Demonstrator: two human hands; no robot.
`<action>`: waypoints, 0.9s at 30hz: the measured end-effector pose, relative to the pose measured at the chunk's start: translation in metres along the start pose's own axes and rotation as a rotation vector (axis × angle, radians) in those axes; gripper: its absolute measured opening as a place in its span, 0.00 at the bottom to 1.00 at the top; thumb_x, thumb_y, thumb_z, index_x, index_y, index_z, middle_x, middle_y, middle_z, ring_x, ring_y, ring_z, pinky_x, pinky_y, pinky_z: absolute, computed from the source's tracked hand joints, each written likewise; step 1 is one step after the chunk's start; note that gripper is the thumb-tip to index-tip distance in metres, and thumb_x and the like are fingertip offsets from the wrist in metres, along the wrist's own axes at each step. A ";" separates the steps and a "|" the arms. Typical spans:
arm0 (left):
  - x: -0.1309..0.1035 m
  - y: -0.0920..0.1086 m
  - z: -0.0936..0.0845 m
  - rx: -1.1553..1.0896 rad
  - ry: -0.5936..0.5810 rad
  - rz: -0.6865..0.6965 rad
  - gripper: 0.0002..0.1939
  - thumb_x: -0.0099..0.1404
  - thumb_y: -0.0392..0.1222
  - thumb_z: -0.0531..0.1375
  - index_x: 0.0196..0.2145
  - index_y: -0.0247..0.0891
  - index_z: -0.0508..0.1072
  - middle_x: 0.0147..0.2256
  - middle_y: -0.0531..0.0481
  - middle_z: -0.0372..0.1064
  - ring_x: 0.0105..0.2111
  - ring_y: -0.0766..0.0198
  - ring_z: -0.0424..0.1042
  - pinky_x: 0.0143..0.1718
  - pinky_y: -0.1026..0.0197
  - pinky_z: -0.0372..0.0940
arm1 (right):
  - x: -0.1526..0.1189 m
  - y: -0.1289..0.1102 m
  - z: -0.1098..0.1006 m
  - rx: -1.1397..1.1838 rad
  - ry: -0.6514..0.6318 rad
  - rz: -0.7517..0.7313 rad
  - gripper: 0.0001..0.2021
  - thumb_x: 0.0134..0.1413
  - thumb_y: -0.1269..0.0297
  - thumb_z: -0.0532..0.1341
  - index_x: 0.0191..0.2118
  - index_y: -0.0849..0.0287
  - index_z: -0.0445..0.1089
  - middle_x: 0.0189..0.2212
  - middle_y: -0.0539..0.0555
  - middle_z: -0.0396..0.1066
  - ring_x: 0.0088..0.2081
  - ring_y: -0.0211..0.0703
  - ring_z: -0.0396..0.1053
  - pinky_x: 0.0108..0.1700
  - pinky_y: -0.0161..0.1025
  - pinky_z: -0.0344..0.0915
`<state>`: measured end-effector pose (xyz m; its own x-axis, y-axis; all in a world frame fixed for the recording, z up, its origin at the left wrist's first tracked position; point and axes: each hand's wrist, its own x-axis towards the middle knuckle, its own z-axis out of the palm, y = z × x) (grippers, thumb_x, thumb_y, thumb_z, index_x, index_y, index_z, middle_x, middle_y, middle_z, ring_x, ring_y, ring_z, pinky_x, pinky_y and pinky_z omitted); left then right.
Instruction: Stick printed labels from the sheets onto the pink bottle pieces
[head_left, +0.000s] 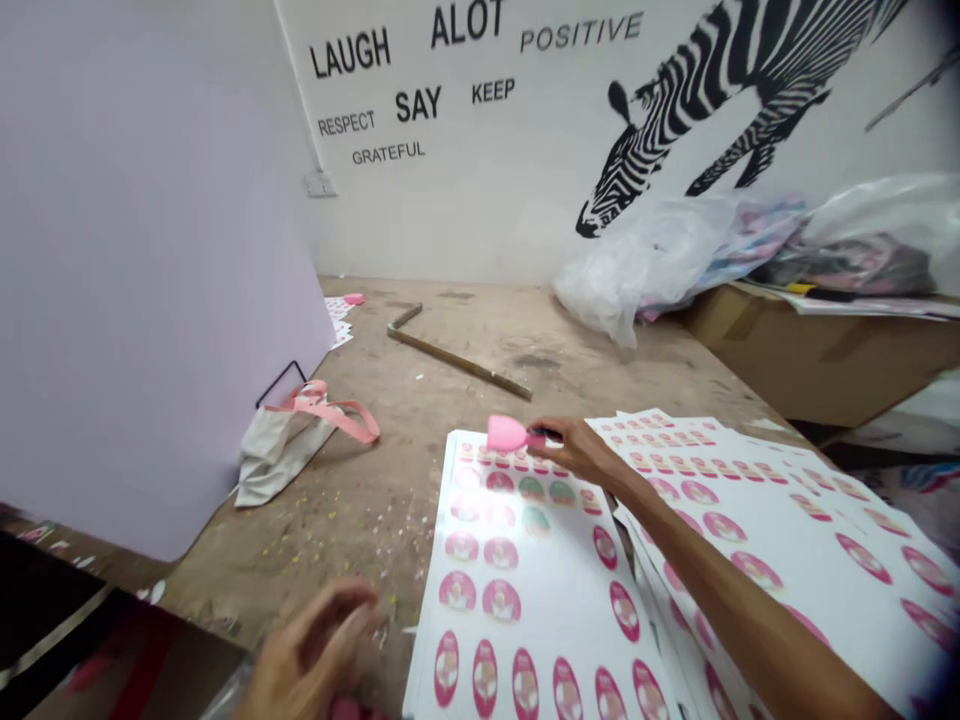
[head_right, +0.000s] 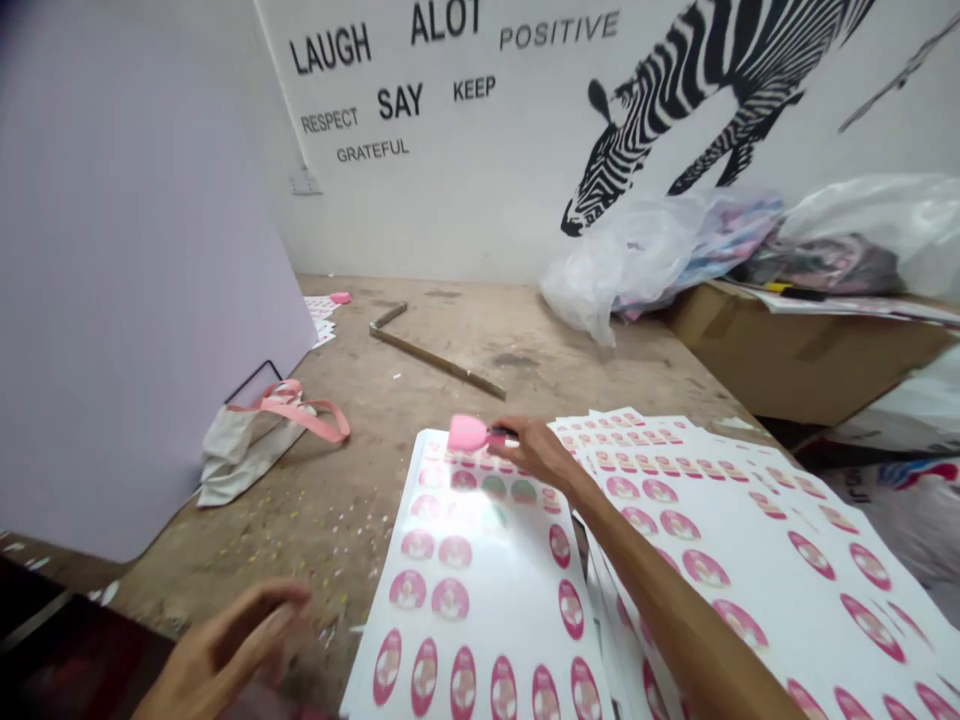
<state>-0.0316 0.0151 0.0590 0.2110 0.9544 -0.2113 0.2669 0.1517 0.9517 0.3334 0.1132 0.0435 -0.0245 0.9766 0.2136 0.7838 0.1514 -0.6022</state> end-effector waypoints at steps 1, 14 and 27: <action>0.002 0.007 0.015 0.053 0.095 0.034 0.18 0.52 0.53 0.64 0.39 0.43 0.77 0.39 0.49 0.74 0.35 0.58 0.72 0.36 0.62 0.68 | -0.026 -0.014 -0.005 0.062 -0.130 -0.109 0.10 0.53 0.56 0.60 0.38 0.53 0.74 0.34 0.49 0.74 0.35 0.40 0.69 0.38 0.35 0.61; 0.031 -0.006 0.133 -0.202 -0.248 0.014 0.18 0.54 0.52 0.64 0.35 0.35 0.71 0.29 0.50 0.70 0.23 0.67 0.67 0.22 0.68 0.61 | -0.133 -0.012 0.028 0.107 0.137 0.158 0.14 0.62 0.55 0.50 0.39 0.55 0.68 0.35 0.53 0.72 0.37 0.44 0.68 0.38 0.40 0.61; 0.078 -0.019 0.174 -0.234 -0.108 0.169 0.24 0.59 0.60 0.59 0.38 0.35 0.64 0.32 0.46 0.68 0.28 0.55 0.77 0.24 0.61 0.70 | -0.109 0.005 0.079 -0.466 0.444 0.084 0.08 0.61 0.64 0.53 0.36 0.59 0.68 0.31 0.55 0.70 0.36 0.45 0.63 0.38 0.41 0.50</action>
<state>0.1435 0.0415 -0.0142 0.3361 0.9402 -0.0561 -0.0017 0.0601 0.9982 0.2909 0.0200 -0.0435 0.2292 0.8113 0.5378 0.9615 -0.1025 -0.2551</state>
